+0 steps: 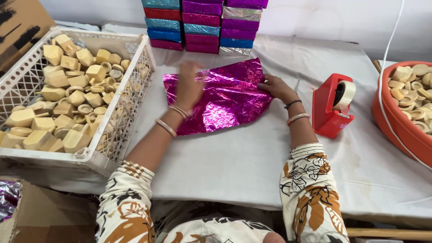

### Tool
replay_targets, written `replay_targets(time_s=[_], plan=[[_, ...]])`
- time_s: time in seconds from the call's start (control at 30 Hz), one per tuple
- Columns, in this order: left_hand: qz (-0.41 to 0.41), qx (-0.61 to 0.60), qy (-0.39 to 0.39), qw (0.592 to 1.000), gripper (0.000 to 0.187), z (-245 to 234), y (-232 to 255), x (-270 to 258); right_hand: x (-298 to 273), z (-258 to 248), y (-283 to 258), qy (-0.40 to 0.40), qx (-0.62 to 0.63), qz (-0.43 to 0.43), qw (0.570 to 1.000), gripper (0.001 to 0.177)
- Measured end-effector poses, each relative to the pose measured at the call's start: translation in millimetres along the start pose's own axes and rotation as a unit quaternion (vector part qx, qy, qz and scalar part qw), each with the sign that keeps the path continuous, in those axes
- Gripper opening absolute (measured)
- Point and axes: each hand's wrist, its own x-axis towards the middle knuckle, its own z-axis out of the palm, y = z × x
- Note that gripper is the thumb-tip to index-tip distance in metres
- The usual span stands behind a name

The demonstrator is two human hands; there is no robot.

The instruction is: The person wraps a small rectangular box in shiny pink foil paper. They use scissors to trim the excess paper and a tape dispenser to secure the folds, completing the wrapping process.

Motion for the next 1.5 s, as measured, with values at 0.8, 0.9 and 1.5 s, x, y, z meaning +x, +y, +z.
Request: replay_targets(time_s=[0.8, 0.9, 1.5], plan=[[-0.153, 0.054, -0.276, 0.947, 0.035, 39, -169, 56, 5, -6, -20, 0.083, 0.039, -0.123, 0.988, 0.012], [-0.214, -0.003, -0.272, 0.938, 0.020, 45, -161, 69, 6, -5, -27, 0.121, 0.030, -0.135, 0.983, 0.015], [0.235, 0.051, -0.170, 0.956, 0.093, 17, 28, -7, 17, -2, -6, 0.112, 0.226, -0.041, 0.967, 0.045]])
